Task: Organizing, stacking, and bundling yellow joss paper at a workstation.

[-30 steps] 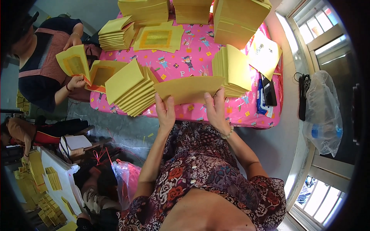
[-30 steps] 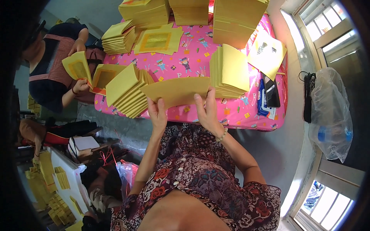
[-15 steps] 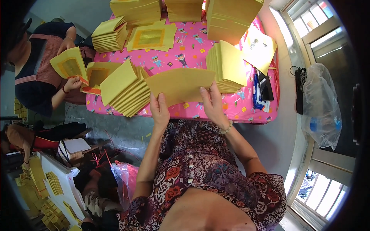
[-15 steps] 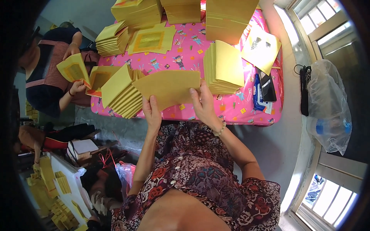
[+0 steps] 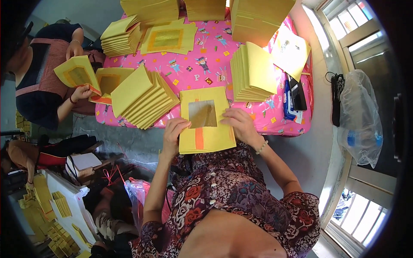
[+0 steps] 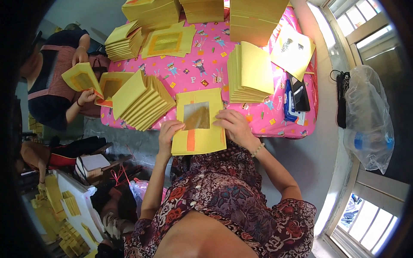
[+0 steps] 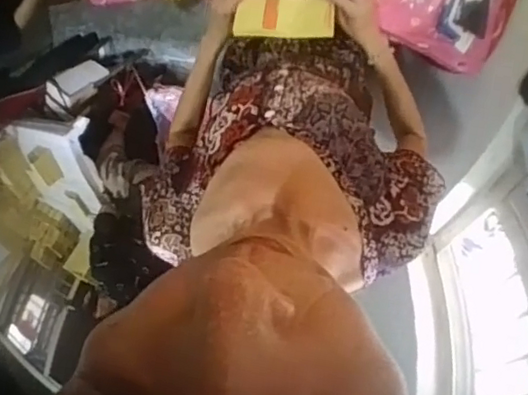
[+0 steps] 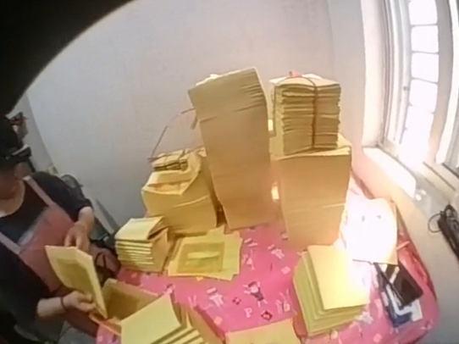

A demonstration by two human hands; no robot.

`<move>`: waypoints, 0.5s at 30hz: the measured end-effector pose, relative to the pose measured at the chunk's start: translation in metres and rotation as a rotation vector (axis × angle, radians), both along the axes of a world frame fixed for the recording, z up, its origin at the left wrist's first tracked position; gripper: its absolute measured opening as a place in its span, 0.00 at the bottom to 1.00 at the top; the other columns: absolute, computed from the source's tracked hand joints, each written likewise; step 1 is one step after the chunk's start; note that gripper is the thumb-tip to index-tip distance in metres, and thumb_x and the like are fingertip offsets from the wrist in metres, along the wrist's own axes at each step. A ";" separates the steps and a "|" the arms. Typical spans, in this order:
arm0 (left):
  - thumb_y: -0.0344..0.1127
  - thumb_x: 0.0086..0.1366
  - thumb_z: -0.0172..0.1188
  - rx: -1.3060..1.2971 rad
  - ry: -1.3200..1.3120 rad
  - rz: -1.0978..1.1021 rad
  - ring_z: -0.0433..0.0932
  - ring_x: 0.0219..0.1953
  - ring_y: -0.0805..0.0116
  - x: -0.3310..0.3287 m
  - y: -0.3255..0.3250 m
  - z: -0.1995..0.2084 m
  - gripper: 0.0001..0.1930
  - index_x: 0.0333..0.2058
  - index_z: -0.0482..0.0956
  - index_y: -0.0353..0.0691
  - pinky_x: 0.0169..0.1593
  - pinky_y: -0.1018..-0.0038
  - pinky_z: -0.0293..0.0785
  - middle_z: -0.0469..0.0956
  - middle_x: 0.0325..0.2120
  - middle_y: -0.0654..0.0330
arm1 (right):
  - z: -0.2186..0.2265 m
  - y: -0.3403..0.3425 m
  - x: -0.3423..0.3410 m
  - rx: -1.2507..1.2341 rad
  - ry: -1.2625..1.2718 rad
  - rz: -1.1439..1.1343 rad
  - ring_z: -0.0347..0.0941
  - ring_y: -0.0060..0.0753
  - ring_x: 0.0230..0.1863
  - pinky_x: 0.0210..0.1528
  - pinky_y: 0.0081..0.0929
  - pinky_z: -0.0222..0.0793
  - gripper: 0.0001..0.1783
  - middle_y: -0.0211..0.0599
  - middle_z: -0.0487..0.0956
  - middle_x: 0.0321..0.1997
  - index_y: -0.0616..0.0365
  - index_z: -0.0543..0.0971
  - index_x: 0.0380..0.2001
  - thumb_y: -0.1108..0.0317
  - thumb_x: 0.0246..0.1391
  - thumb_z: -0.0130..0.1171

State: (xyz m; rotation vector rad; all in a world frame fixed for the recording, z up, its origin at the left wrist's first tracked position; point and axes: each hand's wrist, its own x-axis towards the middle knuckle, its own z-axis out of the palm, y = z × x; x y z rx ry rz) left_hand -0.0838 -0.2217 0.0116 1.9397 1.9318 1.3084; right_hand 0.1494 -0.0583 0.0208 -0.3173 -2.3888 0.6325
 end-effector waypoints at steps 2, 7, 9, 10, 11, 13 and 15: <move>0.30 0.48 0.67 -0.042 0.016 -0.025 0.75 0.42 0.54 0.002 -0.003 -0.001 0.21 0.43 0.78 0.34 0.45 0.64 0.72 0.77 0.38 0.53 | -0.008 -0.005 0.006 -0.053 -0.046 0.000 0.74 0.44 0.46 0.46 0.37 0.72 0.19 0.35 0.77 0.41 0.54 0.78 0.37 0.81 0.38 0.62; 0.29 0.55 0.64 -0.106 -0.016 0.017 0.75 0.38 0.53 0.007 -0.006 -0.010 0.21 0.48 0.73 0.32 0.42 0.63 0.72 0.77 0.36 0.52 | -0.012 -0.010 0.006 -0.213 -0.105 -0.050 0.73 0.44 0.40 0.41 0.37 0.70 0.18 0.38 0.77 0.37 0.56 0.77 0.40 0.79 0.42 0.61; 0.30 0.60 0.60 -0.181 -0.117 0.184 0.75 0.34 0.53 0.016 -0.003 -0.012 0.20 0.50 0.70 0.31 0.41 0.63 0.71 0.77 0.33 0.51 | -0.011 -0.013 0.003 -0.339 -0.055 -0.135 0.73 0.46 0.36 0.38 0.36 0.69 0.12 0.41 0.76 0.34 0.60 0.76 0.39 0.76 0.48 0.61; 0.30 0.60 0.60 -0.183 -0.118 0.183 0.75 0.34 0.53 0.018 -0.002 -0.013 0.20 0.50 0.70 0.31 0.41 0.63 0.71 0.77 0.33 0.51 | -0.008 -0.015 0.001 -0.340 -0.056 -0.137 0.73 0.46 0.36 0.38 0.36 0.69 0.12 0.41 0.76 0.34 0.60 0.76 0.39 0.76 0.48 0.61; 0.30 0.62 0.60 -0.197 -0.172 0.208 0.76 0.33 0.53 0.019 -0.001 -0.014 0.20 0.51 0.68 0.30 0.41 0.63 0.71 0.77 0.32 0.50 | -0.004 -0.017 -0.001 -0.376 -0.036 -0.169 0.72 0.46 0.34 0.36 0.36 0.69 0.10 0.43 0.75 0.32 0.62 0.75 0.37 0.73 0.51 0.62; 0.31 0.63 0.59 -0.212 -0.227 0.235 0.76 0.33 0.53 0.021 0.003 -0.014 0.21 0.52 0.66 0.29 0.41 0.63 0.71 0.77 0.31 0.50 | -0.002 -0.020 -0.004 -0.413 -0.018 -0.202 0.72 0.46 0.32 0.34 0.37 0.68 0.10 0.44 0.74 0.30 0.63 0.73 0.35 0.70 0.54 0.62; 0.30 0.63 0.59 -0.142 -0.222 0.238 0.78 0.33 0.54 0.023 0.007 -0.012 0.24 0.55 0.62 0.29 0.40 0.63 0.71 0.78 0.31 0.50 | -0.005 -0.020 -0.007 -0.516 -0.148 -0.328 0.70 0.47 0.29 0.31 0.38 0.66 0.13 0.45 0.72 0.27 0.64 0.71 0.31 0.66 0.55 0.63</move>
